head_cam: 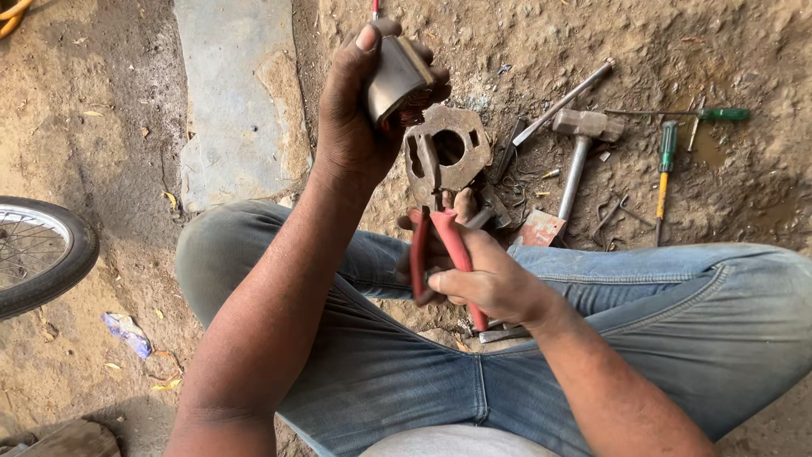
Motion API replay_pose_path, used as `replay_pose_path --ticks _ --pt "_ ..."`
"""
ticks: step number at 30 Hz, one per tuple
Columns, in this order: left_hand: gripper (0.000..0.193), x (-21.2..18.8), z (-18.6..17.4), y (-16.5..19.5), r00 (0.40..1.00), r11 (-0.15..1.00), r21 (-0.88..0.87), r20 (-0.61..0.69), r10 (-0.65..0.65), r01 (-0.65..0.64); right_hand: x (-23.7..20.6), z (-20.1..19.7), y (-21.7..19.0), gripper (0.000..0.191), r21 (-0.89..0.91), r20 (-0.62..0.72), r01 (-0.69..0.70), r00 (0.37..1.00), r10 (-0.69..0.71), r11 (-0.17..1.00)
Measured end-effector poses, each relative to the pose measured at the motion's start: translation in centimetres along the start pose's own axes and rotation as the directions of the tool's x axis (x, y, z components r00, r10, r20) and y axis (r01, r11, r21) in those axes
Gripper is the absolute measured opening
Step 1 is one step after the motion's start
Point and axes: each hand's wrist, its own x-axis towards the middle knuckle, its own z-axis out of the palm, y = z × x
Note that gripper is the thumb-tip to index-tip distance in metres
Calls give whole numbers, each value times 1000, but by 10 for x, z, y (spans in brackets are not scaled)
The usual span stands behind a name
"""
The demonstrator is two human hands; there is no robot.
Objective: The person sits on the ground and uses pliers to strip and adjust copper wires on a cylindrical metal component. They also use a hammer to tap the component while seated.
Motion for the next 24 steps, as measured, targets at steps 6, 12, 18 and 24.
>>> replay_pose_path --ticks 6,12,18,24 --pt "50 -8 7 -6 992 1000 13 123 22 -23 -9 -6 -7 87 193 64 46 996 -60 980" --pt "46 -4 12 -9 994 997 63 100 45 -51 -14 -10 -12 92 226 54 62 996 -76 972" --pt "44 -4 10 4 967 987 138 249 47 -84 -20 -25 -21 82 312 199 46 974 -113 949" --pt "47 0 4 11 951 980 197 303 -59 -2 -28 -37 -17 65 270 120 54 989 -89 961"
